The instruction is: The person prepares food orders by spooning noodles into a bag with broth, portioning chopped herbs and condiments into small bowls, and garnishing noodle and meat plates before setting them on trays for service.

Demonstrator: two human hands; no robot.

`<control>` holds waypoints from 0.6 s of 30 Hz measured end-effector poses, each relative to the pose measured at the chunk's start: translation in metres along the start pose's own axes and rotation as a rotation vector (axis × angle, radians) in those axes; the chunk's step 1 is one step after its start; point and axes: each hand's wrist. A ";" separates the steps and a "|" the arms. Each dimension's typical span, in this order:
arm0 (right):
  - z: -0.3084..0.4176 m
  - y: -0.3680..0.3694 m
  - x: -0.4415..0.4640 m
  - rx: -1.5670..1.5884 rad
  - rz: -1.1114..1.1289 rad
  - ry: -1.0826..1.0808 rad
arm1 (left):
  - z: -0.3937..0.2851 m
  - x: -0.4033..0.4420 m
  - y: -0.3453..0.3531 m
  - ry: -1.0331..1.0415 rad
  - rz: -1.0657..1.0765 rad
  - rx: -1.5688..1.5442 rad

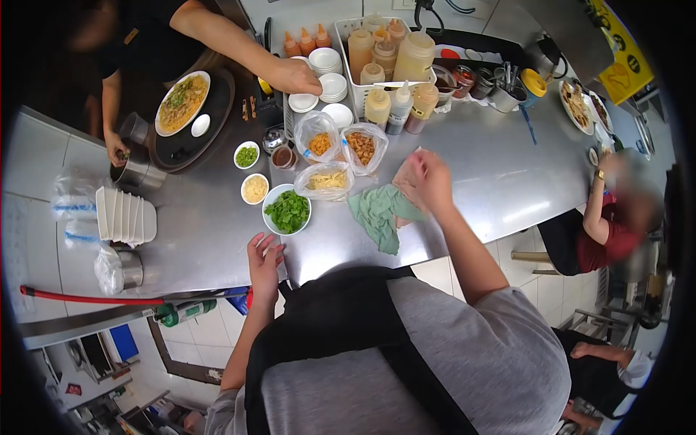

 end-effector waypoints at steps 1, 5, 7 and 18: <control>0.009 -0.004 0.021 0.135 -0.087 -0.007 | 0.003 -0.005 -0.001 -0.007 -0.016 -0.001; 0.036 -0.007 0.093 -0.127 -0.014 -0.051 | 0.015 -0.021 -0.008 -0.049 -0.085 -0.007; 0.039 0.001 0.113 -0.289 0.052 -0.087 | 0.012 -0.033 -0.006 -0.023 -0.117 0.042; 0.076 -0.061 0.041 -0.077 0.178 -0.032 | -0.026 -0.060 0.018 0.216 0.194 0.160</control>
Point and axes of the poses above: each hand's wrist, its own x-axis towards the middle knuckle, its own y-axis out of the palm, z = x × y, and after that the axes turned 4 degrees about x, right-handed
